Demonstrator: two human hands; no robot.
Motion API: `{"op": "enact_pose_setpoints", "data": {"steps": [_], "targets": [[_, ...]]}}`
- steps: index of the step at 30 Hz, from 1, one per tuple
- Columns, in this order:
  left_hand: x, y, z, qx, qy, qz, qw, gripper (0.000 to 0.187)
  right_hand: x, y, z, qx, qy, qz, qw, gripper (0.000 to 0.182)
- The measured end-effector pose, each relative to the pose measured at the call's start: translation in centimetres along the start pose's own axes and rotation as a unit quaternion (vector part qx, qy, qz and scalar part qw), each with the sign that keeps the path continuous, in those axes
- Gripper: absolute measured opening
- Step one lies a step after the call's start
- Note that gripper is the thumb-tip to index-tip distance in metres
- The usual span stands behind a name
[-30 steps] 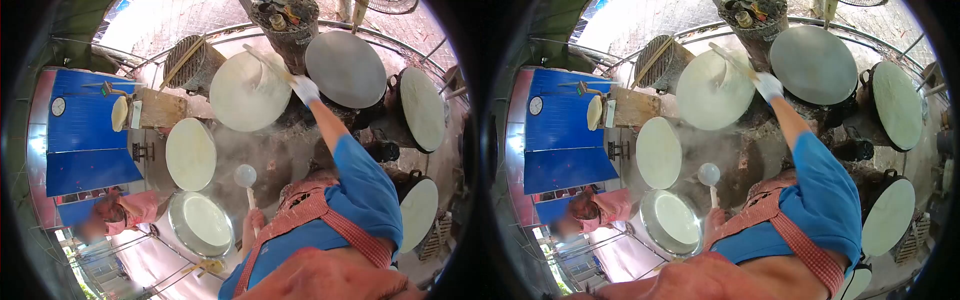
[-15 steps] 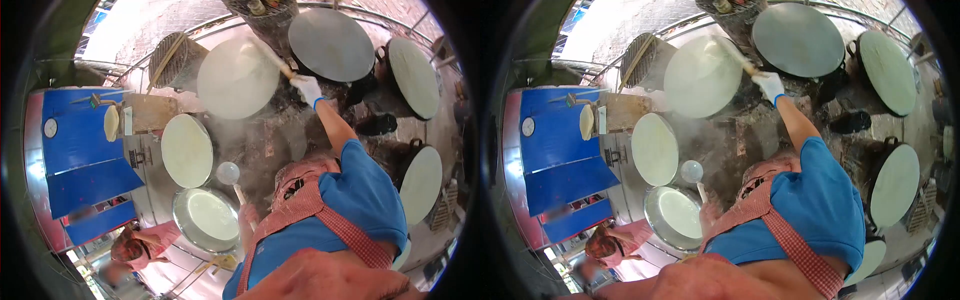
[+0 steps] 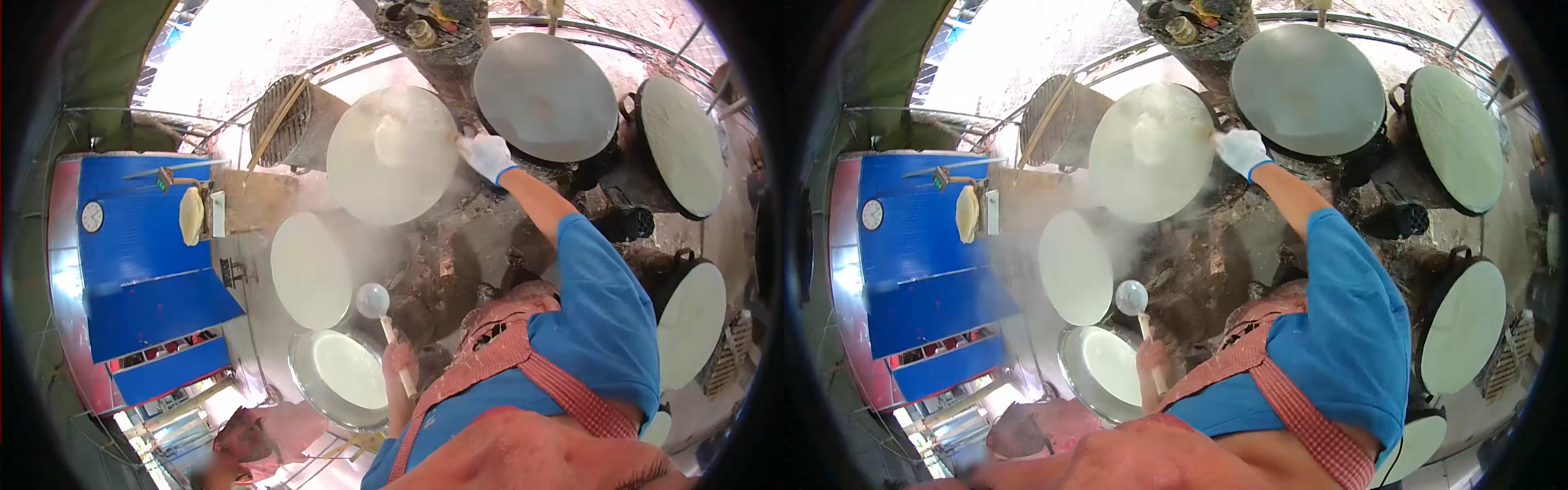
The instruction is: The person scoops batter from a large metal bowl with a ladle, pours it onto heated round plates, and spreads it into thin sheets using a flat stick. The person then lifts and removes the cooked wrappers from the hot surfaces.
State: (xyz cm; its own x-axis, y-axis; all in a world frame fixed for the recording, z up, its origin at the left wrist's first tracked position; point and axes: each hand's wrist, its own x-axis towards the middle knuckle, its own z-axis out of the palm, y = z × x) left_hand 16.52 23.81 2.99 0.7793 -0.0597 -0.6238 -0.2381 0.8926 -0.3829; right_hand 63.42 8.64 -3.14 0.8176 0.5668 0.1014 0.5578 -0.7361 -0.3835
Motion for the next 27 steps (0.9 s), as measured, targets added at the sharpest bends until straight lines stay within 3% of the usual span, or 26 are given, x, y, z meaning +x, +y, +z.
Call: {"op": "enact_pose_setpoints", "data": {"steps": [2,3,5,7,9,11,13,14,15,16,17,18,19,21,22,24,25,27], "targets": [[1.3,0.1,1.8,0.041,-0.024,-0.019,0.999,0.026,-1.9,-0.4,0.2,-0.047,0.004,-0.128,0.991,0.020],[2.0,0.1,2.5,0.085,-0.047,-0.044,0.994,0.026,-2.8,-0.4,-1.1,-0.053,-0.043,-0.139,0.988,0.020],[4.2,3.6,2.3,0.125,-0.019,0.029,0.992,0.027,-3.8,1.7,-2.6,-0.078,-0.013,-0.148,0.986,0.019],[6.5,3.3,5.5,0.100,-0.007,0.035,0.994,0.029,-4.0,3.4,-2.0,-0.041,0.044,-0.013,0.998,0.019],[9.7,4.5,7.2,0.183,-0.046,0.039,0.981,0.028,-5.6,3.0,-0.6,-0.067,0.041,-0.003,0.997,0.019],[12.8,3.8,9.6,0.186,-0.085,0.041,0.978,0.027,-7.3,1.7,-2.0,-0.060,-0.028,-0.093,0.993,0.022],[15.5,3.9,11.0,0.245,-0.091,0.015,0.965,0.024,-7.9,3.5,-2.3,-0.054,0.023,-0.091,0.994,0.021],[15.7,1.0,12.8,0.352,-0.023,0.164,0.921,0.022,-8.1,4.3,-2.3,-0.061,0.036,-0.047,0.996,0.021],[16.0,-2.1,14.3,0.437,0.055,0.308,0.843,0.022,-8.6,4.8,-2.1,-0.067,0.050,-0.007,0.996,0.022],[17.7,-1.7,13.7,0.386,0.005,0.255,0.886,0.020,-9.3,5.0,-1.6,-0.097,0.041,-0.011,0.994,0.024],[19.3,-2.4,13.6,0.453,0.035,0.313,0.834,0.017,-10.3,4.5,-0.9,-0.126,0.033,-0.018,0.991,0.026],[20.7,-3.2,13.7,0.451,0.061,0.344,0.822,0.015,-11.6,3.4,-0.3,-0.111,0.018,-0.057,0.992,0.027],[22.1,-3.9,13.1,0.504,0.038,0.398,0.766,0.011,-12.6,1.9,0.3,-0.097,0.002,-0.093,0.991,0.028],[23.5,-4.9,13.0,0.402,0.029,0.311,0.861,0.011,-13.4,-0.2,1.0,-0.059,-0.075,-0.091,0.991,0.029],[21.4,-5.5,12.7,0.383,0.032,0.319,0.866,0.011,-13.0,-1.1,1.1,0.009,-0.070,-0.075,0.995,0.028],[16.0,-5.9,11.2,0.268,-0.027,0.224,0.937,0.011,-13.6,-2.4,-1.2,0.093,-0.039,-0.078,0.992,0.024],[13.3,-6.2,9.6,0.293,-0.023,0.255,0.921,0.010,-13.7,-2.5,-1.7,0.083,-0.041,-0.087,0.992,0.024],[8.1,-7.2,6.2,0.304,-0.026,0.262,0.916,0.007,-14.5,-2.6,-2.6,0.137,0.046,-0.241,0.960,0.022]]}}
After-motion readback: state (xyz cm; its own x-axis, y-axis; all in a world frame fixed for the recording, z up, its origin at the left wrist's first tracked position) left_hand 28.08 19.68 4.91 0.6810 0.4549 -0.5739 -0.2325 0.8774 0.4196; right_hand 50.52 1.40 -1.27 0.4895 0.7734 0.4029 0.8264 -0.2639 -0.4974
